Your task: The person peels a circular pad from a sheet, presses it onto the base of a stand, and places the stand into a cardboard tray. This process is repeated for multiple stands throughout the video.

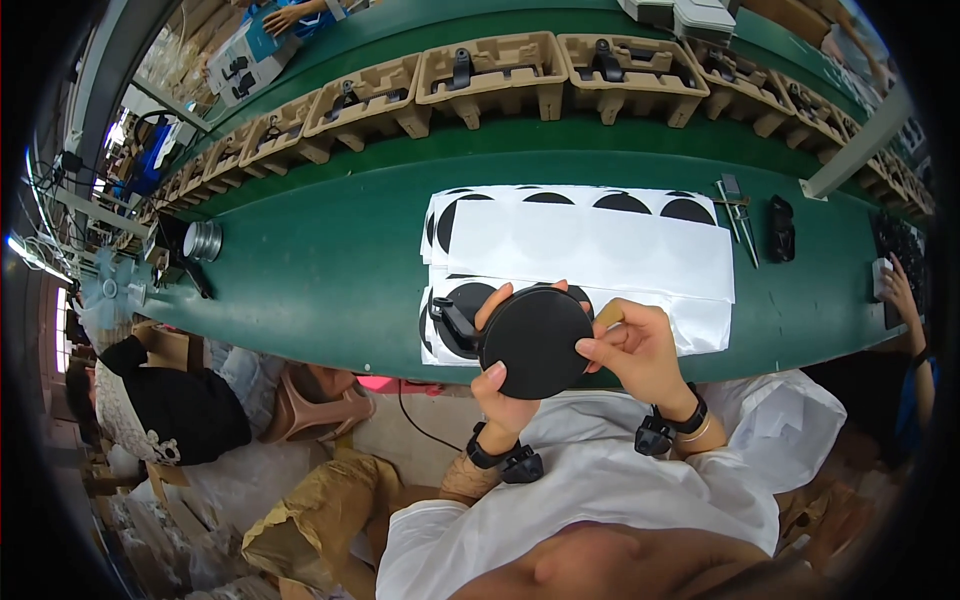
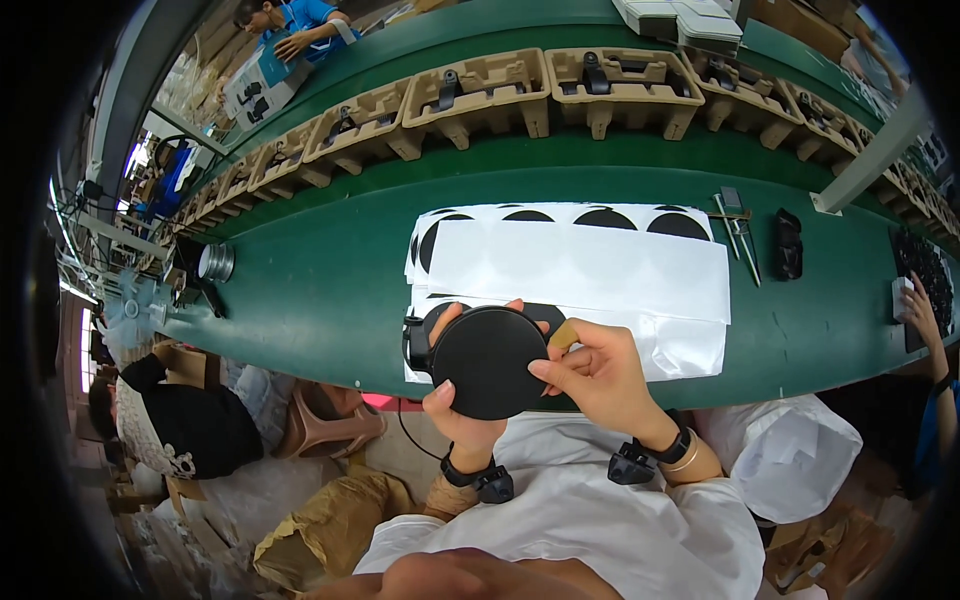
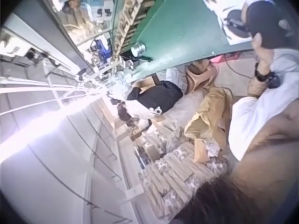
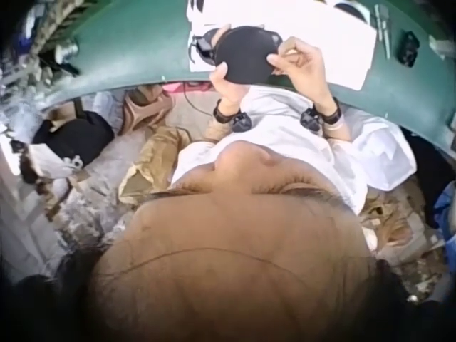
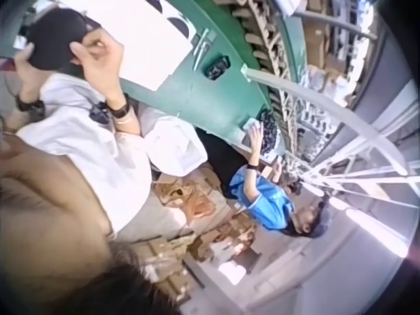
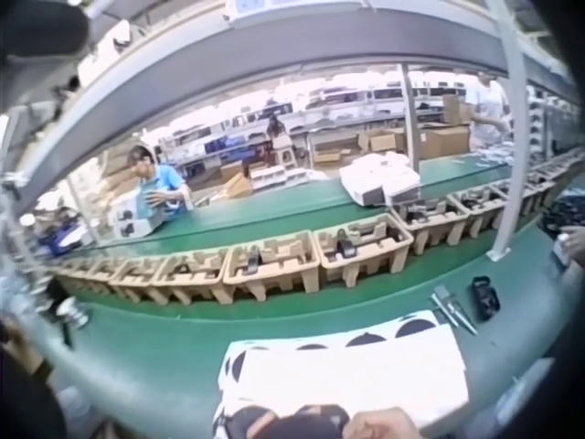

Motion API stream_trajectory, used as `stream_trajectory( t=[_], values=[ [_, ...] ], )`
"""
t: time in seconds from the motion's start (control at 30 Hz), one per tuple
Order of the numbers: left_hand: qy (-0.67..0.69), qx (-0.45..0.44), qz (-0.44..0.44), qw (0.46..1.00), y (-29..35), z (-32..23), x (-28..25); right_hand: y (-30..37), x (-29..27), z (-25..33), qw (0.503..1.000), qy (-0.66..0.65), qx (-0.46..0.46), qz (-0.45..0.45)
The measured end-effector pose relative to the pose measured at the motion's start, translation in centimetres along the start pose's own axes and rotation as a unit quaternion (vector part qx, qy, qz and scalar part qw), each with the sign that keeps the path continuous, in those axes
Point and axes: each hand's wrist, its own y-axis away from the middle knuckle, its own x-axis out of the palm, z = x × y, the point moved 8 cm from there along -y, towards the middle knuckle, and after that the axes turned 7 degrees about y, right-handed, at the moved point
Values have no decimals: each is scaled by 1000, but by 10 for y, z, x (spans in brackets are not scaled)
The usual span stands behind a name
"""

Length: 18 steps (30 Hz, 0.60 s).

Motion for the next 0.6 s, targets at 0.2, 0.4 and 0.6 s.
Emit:
stream_trajectory(
  t=[0.2, 0.4, 0.6],
  values=[
    [-8, 33, 25, 999, -3, 3, 6, 1, -5, 25, 988, 135, -62, -50],
    [-15, 87, 27, 996, 0, 2, 8, 14, -6, 53, 881, 379, -240, -151],
    [-19, 131, -1, 991, 0, 13, 27, 34, -19, 59, 811, 409, -334, -252]
  ],
)
